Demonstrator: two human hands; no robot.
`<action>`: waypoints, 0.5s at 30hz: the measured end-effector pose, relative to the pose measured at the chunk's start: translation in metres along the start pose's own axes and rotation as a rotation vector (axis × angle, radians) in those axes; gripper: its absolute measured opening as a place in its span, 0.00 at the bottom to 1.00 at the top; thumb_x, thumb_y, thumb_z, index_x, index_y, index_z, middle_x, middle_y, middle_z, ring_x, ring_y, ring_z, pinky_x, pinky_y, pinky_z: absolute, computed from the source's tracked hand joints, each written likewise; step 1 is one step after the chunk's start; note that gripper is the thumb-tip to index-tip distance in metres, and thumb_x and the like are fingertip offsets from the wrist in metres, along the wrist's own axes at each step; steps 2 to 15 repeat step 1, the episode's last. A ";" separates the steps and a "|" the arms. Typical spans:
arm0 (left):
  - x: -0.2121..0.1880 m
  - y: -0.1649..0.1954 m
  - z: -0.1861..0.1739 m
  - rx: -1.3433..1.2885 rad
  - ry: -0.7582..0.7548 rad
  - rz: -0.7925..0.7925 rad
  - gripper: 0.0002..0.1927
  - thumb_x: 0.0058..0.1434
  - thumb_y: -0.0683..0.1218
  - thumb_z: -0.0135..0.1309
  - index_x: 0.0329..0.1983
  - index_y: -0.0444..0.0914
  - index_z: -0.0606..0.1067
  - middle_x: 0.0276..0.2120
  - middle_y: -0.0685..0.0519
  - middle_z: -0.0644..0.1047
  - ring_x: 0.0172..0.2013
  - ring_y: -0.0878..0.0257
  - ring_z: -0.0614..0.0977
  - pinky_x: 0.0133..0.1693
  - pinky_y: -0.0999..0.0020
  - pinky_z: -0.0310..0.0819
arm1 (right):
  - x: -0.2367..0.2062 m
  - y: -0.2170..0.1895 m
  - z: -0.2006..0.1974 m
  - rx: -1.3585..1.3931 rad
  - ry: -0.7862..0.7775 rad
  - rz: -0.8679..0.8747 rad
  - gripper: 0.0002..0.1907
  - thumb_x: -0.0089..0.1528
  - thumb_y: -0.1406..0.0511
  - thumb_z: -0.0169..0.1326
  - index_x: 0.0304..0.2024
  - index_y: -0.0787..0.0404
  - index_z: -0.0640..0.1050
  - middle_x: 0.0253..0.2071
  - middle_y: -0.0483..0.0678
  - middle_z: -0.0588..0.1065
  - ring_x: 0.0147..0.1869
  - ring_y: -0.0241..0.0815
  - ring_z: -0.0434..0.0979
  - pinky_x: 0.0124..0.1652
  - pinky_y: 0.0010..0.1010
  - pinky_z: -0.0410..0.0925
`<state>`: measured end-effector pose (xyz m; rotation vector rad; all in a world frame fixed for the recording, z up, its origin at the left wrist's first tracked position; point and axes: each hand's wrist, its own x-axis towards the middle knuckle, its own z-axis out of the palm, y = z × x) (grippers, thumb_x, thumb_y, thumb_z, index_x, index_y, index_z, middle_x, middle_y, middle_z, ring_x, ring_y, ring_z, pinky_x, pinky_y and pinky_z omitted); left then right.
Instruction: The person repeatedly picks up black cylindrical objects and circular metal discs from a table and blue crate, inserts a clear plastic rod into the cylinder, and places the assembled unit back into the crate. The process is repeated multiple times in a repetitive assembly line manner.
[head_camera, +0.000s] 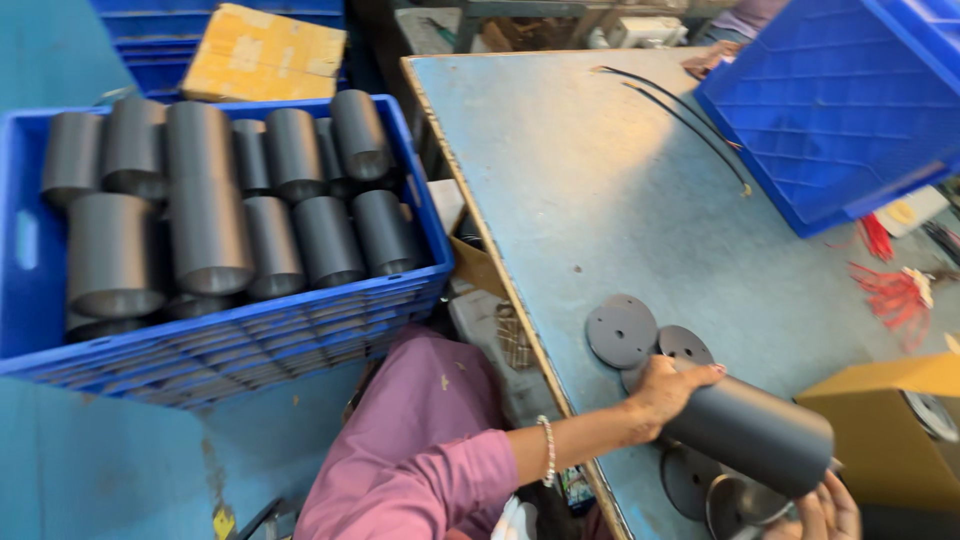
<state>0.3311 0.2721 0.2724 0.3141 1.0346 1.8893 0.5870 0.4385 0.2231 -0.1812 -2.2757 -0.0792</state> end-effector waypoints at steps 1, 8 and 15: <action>0.000 0.002 0.000 0.022 0.019 0.021 0.25 0.56 0.57 0.65 0.39 0.29 0.76 0.32 0.48 0.81 0.32 0.61 0.83 0.40 0.66 0.79 | -0.003 -0.008 0.016 0.015 -0.004 -0.012 0.18 0.65 0.69 0.43 0.55 0.73 0.71 0.58 0.64 0.73 0.66 0.60 0.74 0.70 0.47 0.63; 0.000 0.002 0.000 0.022 0.019 0.021 0.25 0.56 0.57 0.65 0.39 0.29 0.76 0.32 0.48 0.81 0.32 0.61 0.83 0.40 0.66 0.79 | -0.003 -0.008 0.016 0.015 -0.004 -0.012 0.18 0.65 0.69 0.43 0.55 0.73 0.71 0.58 0.64 0.73 0.66 0.60 0.74 0.70 0.47 0.63; 0.000 0.002 0.000 0.022 0.019 0.021 0.25 0.56 0.57 0.65 0.39 0.29 0.76 0.32 0.48 0.81 0.32 0.61 0.83 0.40 0.66 0.79 | -0.003 -0.008 0.016 0.015 -0.004 -0.012 0.18 0.65 0.69 0.43 0.55 0.73 0.71 0.58 0.64 0.73 0.66 0.60 0.74 0.70 0.47 0.63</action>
